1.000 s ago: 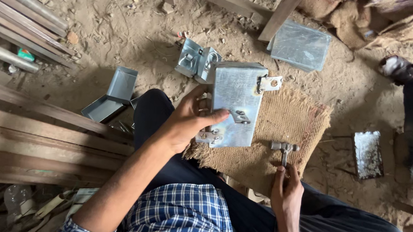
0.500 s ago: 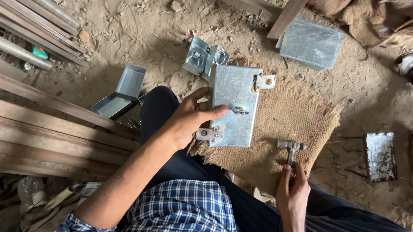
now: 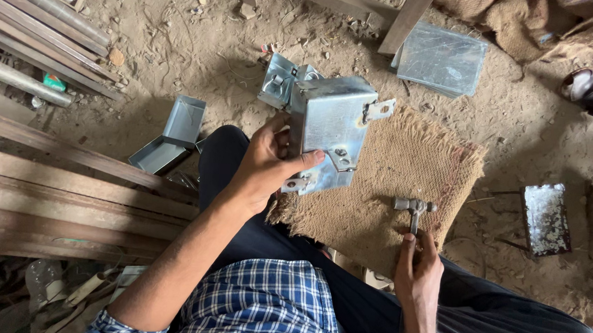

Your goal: The person sits on the floor and uses a hammer to tap and shape a small metal box, repeatedly adjusting its position and striking different edges. The person also picks up and sets down other metal boxes and tools during the process.

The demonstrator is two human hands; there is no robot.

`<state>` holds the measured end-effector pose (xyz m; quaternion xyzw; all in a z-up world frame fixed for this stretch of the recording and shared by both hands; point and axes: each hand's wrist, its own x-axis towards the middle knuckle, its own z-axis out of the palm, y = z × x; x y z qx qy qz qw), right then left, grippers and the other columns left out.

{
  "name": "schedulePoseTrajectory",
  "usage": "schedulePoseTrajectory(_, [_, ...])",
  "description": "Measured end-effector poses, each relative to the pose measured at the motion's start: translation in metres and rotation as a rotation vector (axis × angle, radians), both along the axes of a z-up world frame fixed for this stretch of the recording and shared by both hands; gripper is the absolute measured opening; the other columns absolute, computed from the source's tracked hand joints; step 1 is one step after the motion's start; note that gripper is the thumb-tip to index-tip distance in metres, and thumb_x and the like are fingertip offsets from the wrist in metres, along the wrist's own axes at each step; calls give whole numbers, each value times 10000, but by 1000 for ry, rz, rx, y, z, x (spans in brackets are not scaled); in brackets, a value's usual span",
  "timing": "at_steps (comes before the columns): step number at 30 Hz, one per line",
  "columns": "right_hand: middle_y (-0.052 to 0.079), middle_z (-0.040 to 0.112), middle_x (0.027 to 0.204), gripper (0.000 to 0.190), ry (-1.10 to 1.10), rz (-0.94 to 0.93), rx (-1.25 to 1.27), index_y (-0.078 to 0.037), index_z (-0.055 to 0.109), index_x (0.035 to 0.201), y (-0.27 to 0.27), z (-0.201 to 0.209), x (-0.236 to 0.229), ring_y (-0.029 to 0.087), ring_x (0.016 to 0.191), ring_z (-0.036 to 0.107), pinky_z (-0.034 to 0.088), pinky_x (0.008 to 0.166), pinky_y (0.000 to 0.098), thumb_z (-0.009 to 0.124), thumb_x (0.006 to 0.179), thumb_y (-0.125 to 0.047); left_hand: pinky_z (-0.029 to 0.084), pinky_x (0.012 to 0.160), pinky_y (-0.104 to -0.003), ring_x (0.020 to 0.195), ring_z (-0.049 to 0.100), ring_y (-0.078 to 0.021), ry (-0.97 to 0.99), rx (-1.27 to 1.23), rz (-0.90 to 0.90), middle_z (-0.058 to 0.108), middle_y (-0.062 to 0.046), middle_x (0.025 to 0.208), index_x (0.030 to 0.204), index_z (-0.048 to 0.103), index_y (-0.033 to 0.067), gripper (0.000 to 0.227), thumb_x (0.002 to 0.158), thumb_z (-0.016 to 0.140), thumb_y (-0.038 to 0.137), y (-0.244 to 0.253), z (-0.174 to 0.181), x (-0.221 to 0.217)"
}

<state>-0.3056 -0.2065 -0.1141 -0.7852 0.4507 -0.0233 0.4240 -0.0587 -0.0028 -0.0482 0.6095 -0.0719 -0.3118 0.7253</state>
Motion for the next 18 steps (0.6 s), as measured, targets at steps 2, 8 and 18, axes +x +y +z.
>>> schedulePoseTrajectory(2, [100, 639, 598, 384, -30, 22, -35, -70, 690, 1144, -1, -2, -1, 160, 418, 537, 417, 406, 354, 462, 1055, -367, 652, 896, -386, 990, 727, -178, -174, 19, 71, 724, -82, 1088, 1237, 591, 46, 571, 749, 884, 80, 3, -8, 3])
schedulePoseTrajectory(8, [103, 595, 560, 415, 51, 4, -65, -47, 661, 1151, -4, -9, -1, 152, 413, 557, 429, 406, 355, 456, 1070, -399, 589, 877, -337, 916, 698, -166, -649, 86, 292, 710, -66, 1000, 1060, 630, 48, 371, 806, 900, 73, 6, -48, 16])
schedulePoseTrajectory(18, [39, 628, 636, 447, -250, 88, 174, -76, 486, 1440, -2, 12, -24, 92, 419, 460, 362, 374, 264, 436, 1003, -157, 581, 736, -300, 803, 703, -150, -586, 202, 406, 735, -35, 905, 963, 642, 37, 405, 768, 946, 222, 9, -121, -3])
